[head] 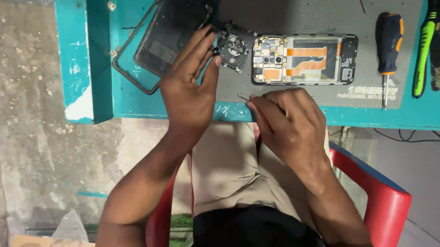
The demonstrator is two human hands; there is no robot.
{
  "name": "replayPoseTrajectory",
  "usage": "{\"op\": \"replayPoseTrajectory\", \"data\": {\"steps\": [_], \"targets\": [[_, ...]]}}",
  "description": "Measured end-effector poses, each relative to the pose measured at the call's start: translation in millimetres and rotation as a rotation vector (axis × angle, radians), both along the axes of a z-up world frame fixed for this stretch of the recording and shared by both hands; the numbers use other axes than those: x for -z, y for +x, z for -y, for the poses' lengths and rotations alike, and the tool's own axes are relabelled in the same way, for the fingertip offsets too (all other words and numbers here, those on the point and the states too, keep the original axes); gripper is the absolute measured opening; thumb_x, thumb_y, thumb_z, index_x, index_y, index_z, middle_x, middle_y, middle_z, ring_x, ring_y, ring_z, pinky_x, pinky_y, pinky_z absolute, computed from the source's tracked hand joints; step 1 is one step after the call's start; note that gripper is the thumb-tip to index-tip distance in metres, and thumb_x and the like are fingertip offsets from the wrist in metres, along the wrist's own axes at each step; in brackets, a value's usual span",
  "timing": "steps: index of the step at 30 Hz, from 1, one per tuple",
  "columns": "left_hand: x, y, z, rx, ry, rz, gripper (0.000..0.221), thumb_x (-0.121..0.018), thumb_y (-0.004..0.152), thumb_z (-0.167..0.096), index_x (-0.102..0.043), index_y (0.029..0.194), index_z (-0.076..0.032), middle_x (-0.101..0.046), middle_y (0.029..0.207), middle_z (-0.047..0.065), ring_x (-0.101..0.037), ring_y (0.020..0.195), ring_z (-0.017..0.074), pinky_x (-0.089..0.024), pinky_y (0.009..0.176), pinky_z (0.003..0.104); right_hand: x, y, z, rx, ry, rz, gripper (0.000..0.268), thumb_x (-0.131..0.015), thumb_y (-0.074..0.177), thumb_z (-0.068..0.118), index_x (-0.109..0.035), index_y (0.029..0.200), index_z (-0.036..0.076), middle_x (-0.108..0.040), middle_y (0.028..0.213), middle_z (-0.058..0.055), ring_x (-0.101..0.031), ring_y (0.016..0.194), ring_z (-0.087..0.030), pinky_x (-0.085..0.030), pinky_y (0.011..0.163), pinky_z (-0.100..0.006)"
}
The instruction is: The person is disassembling a mobile phone using a screwdriver. They remove small screws and lift internal components from the device frame by hand.
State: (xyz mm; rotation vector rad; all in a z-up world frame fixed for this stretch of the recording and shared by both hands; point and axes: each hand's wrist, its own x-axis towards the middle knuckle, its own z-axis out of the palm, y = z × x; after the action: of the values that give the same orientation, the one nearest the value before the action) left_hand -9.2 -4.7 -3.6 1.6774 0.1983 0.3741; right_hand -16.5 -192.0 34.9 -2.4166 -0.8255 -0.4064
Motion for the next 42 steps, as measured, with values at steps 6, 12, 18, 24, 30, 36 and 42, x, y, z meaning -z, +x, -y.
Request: {"op": "replayPoseTrajectory", "data": {"steps": [6, 12, 18, 24, 30, 36, 42], "targets": [[-5.1, -6.3, -2.7, 0.003, 0.454, 0.105, 0.033, -0.073, 0.102, 0.004, -0.066, 0.135, 0.005, -0.059, 0.151, 0.021, -0.063, 0.141, 0.0361, -0.052, 0.119, 0.040, 0.4, 4.0, 16.8, -0.011, -0.054, 0.019, 0.016, -0.088, 0.087, 0.007, -0.078, 0.098, 0.005, -0.068, 0.093, -0.004, -0.061, 0.083, -0.021, -0.052, 0.071, -0.035], [-7.9, -11.1, 1.8, 0.027, 0.663, 0.145, 0.035, -0.068, 0.108, 0.003, -0.060, 0.141, 0.009, -0.039, 0.165, 0.025, -0.037, 0.153, 0.0431, -0.038, 0.128, 0.047, 1.3, 20.7, 37.5, -0.006, -0.002, -0.078, 0.018, -0.085, 0.093, 0.004, -0.070, 0.103, 0.002, -0.068, 0.101, -0.009, -0.065, 0.090, -0.024, -0.054, 0.075, -0.036], [-9.4, -8.1, 4.9, 0.401, 0.849, 0.329, 0.025, -0.065, 0.114, -0.003, -0.061, 0.139, -0.002, -0.043, 0.162, 0.016, -0.033, 0.158, 0.0373, -0.034, 0.134, 0.056, -9.9, 38.8, 42.5, 0.004, -0.042, -0.154, 0.016, -0.085, 0.095, 0.006, -0.073, 0.105, 0.001, -0.068, 0.103, -0.009, -0.071, 0.090, -0.024, -0.058, 0.076, -0.037], [-10.7, -2.9, 8.1, 0.487, 0.938, 0.278, 0.028, -0.064, 0.109, -0.008, -0.063, 0.137, -0.007, -0.041, 0.163, 0.011, -0.029, 0.158, 0.0346, -0.027, 0.134, 0.058, -14.7, 51.2, 38.4, -0.033, -0.089, -0.151, 0.012, -0.086, 0.095, 0.009, -0.077, 0.102, 0.005, -0.070, 0.098, -0.005, -0.072, 0.089, -0.022, -0.058, 0.074, -0.036], [-9.0, -2.9, 9.3, 0.477, 0.990, 0.287, 0.019, -0.065, 0.114, -0.012, -0.065, 0.131, -0.005, -0.040, 0.166, 0.012, -0.030, 0.159, 0.0326, -0.027, 0.135, 0.056, -5.8, 51.1, 41.1, -0.029, -0.088, -0.114, 0.012, -0.088, 0.095, 0.008, -0.078, 0.102, 0.005, -0.071, 0.100, -0.006, -0.072, 0.089, -0.021, -0.058, 0.072, -0.034], [-13.0, -3.4, 8.1, 0.494, 1.019, 0.301, 0.018, -0.064, 0.113, -0.012, -0.067, 0.128, -0.002, -0.042, 0.164, 0.014, -0.032, 0.158, 0.0336, -0.027, 0.134, 0.057, 4.8, 48.6, 45.1, -0.039, -0.057, -0.053, 0.016, -0.090, 0.094, 0.007, -0.078, 0.104, 0.004, -0.070, 0.101, -0.006, -0.071, 0.088, -0.020, -0.058, 0.069, -0.032], [-15.0, -3.4, 8.0, 0.486, 1.015, 0.316, 0.018, -0.063, 0.114, -0.010, -0.065, 0.127, 0.001, -0.044, 0.163, 0.016, -0.035, 0.156, 0.0352, -0.030, 0.133, 0.056, 6.2, 44.7, 45.4, -0.056, -0.069, -0.016, 0.019, -0.092, 0.090, 0.008, -0.079, 0.103, 0.006, -0.070, 0.100, -0.005, -0.070, 0.087, -0.020, -0.057, 0.072, -0.034]]}}
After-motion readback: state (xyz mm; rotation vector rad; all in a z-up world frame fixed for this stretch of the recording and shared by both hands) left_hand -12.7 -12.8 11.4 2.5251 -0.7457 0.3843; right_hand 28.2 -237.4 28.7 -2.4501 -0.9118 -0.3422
